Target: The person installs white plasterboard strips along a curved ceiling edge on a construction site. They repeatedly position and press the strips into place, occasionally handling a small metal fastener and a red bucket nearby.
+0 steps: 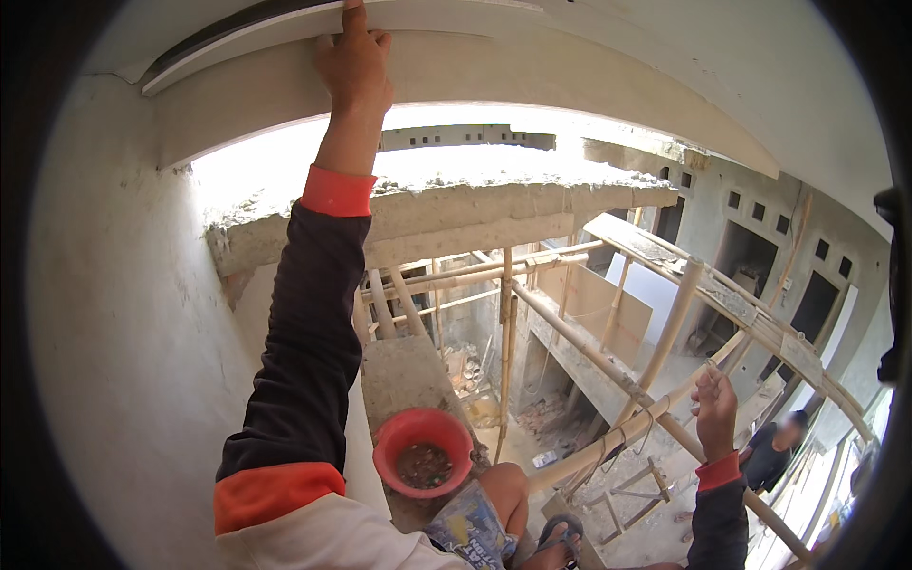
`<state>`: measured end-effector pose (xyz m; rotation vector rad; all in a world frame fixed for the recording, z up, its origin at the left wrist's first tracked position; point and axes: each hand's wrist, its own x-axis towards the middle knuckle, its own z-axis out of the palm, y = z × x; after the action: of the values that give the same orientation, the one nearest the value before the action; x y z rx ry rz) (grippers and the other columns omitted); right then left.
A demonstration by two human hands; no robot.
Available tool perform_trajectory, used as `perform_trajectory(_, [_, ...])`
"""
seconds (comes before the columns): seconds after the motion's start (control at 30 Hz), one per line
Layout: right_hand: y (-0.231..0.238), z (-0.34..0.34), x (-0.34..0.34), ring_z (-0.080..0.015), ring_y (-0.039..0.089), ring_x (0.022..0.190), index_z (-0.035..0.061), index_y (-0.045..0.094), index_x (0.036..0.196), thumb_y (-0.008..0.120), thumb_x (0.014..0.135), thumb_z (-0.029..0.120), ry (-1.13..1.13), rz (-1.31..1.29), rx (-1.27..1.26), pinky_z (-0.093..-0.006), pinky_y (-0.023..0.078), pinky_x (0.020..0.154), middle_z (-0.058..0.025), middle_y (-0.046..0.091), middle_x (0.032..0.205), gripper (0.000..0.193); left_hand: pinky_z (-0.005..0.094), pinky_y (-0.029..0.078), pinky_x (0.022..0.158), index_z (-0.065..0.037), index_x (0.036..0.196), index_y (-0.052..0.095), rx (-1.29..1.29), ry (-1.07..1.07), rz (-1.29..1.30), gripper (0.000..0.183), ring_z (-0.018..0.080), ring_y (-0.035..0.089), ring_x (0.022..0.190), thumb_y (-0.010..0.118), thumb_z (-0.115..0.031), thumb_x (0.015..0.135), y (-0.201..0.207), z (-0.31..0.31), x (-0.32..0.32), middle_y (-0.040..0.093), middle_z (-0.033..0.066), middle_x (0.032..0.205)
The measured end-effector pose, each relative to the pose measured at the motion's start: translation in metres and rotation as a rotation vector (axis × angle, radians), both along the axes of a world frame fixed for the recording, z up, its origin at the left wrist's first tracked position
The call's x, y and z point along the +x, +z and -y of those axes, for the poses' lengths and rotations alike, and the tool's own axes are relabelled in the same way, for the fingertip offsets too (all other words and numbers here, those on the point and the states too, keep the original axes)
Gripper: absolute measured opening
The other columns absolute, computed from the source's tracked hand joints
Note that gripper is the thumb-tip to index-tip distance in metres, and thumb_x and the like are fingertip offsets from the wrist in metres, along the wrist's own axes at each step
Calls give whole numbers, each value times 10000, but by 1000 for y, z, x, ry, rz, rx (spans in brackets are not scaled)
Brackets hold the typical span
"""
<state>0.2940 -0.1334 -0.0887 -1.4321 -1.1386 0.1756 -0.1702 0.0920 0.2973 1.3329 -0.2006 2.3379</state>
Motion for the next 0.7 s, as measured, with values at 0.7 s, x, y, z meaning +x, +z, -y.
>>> perform_trajectory(0.7, [-11,-2,-25,-146,593,840,-106,569,1249,622,1017,307,65,7,-69,-297,495,758,-87,634,910,476,407,459,994,98,1510,229,-317,79,87,826,287,580,1084,659,-374,986,45,-2,-5,599,161,1126])
